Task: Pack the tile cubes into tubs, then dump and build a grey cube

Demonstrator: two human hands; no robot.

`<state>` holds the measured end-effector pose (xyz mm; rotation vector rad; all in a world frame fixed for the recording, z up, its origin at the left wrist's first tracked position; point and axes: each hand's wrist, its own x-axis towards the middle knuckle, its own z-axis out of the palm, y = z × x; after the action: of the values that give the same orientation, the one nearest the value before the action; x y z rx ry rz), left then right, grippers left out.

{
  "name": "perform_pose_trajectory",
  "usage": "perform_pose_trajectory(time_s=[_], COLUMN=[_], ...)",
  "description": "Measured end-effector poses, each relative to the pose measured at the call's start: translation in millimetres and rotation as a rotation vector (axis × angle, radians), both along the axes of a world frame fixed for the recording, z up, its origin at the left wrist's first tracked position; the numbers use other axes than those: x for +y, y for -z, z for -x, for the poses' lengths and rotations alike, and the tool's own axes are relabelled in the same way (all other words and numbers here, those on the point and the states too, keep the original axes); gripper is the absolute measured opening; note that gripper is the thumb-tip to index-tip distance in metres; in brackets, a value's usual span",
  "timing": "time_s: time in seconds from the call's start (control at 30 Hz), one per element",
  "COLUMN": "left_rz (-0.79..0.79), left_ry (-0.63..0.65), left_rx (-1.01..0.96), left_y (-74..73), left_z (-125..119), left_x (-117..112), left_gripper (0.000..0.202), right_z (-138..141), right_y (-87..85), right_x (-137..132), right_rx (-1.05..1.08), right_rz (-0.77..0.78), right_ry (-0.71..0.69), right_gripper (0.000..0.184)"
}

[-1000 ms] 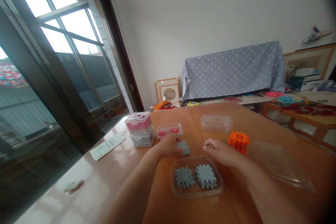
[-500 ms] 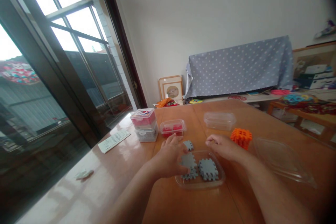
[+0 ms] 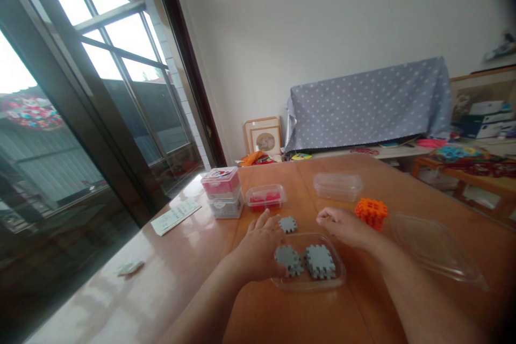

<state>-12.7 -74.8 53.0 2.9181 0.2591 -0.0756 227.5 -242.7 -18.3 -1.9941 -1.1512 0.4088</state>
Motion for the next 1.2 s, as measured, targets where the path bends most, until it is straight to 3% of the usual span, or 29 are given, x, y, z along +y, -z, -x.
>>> perform_pose_trajectory(time_s=[0.43, 0.57, 0.73, 0.93, 1.2], left_rz=[0.137, 0.158, 0.136, 0.177, 0.218], left_ry=[0.070, 0.047, -0.091, -0.101, -0.071], left_rx=[-0.021, -0.132, -0.311, -0.077, 0.020], left_y=[1.6, 3.6, 16.3, 30.6, 39.2], left_z=[-0.1, -6.1, -37.8, -77.2, -94.8], left_x=[-3.4, 13.4, 44.7, 62.6, 71.2], left_gripper=[0.055, 0.043, 0.028, 0.031, 0.033], right_z=[1.0, -0.5, -1.5, -2.6, -5.0], right_y=[1.3, 3.9, 4.3, 1.9, 3.5], right_x=[-0.2, 0.5, 0.6, 1.2, 1.6], right_rx=[0.002, 0.002, -0.007, -0.007, -0.025], right_rz=[-0.010, 0.004, -0.003, 0.020, 0.013], right_ry=[-0.012, -0.010, -0.008, 0.015, 0.005], right_gripper=[0.031, 0.031, 0.030, 0.027, 0.027])
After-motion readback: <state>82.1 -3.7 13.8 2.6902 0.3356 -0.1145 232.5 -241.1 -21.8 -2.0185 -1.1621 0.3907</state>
